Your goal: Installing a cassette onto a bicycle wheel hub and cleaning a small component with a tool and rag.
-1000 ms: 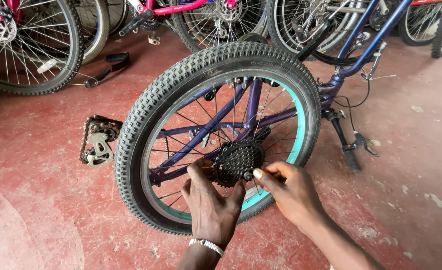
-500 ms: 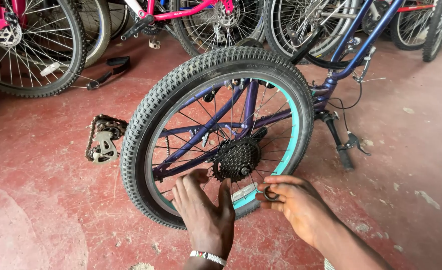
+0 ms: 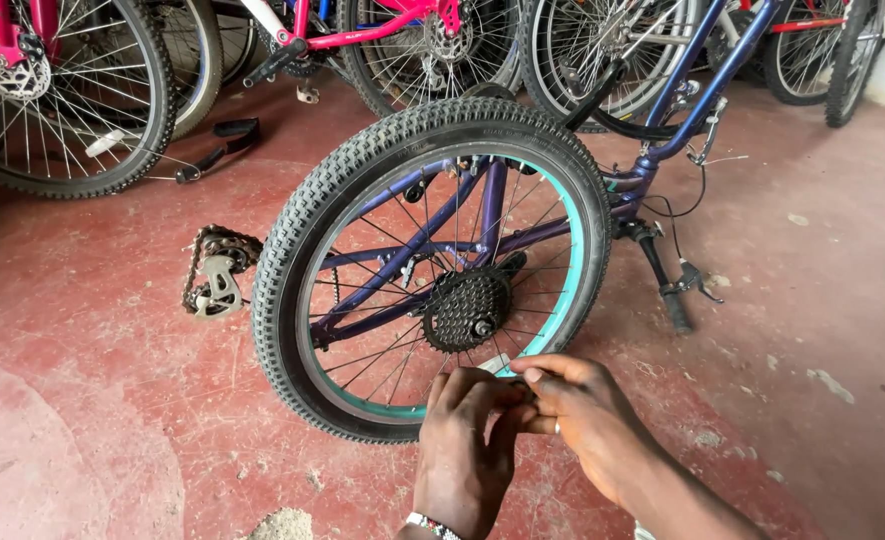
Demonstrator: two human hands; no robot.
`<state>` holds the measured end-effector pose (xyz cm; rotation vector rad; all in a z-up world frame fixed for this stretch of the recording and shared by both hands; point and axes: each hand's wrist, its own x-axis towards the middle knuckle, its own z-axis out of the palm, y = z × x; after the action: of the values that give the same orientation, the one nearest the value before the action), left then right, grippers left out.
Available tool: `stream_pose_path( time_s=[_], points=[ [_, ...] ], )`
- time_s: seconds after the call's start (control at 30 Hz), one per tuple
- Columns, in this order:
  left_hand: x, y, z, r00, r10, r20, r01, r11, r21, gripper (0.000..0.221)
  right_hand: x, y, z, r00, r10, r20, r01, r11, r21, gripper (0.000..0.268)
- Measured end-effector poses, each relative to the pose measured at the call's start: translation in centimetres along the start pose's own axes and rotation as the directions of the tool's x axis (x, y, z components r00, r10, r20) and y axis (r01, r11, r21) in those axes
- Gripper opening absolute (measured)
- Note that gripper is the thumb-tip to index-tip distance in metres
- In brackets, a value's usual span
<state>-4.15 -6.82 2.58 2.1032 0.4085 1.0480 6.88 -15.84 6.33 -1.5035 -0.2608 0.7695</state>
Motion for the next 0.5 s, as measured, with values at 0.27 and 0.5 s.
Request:
stream_pose_path(
  time_s=[0.27,0.5],
  points=[
    [1.6,-0.1,-0.1,0.795,-0.598,0.1,0.573,0.687,-0.447,0.011,-0.9,0.4,1.5,0.982,-0.173,-0.081,0.141,0.942,-0.304,0.046],
    [2.3,-0.9,-0.2,0.721,-0.684,0.111,0.626,0.575,-0.527,0.014,0.1,1.9,2.8,0.765,-0.642,0.052,0.435,0.455,-0.777,0.038]
  ],
)
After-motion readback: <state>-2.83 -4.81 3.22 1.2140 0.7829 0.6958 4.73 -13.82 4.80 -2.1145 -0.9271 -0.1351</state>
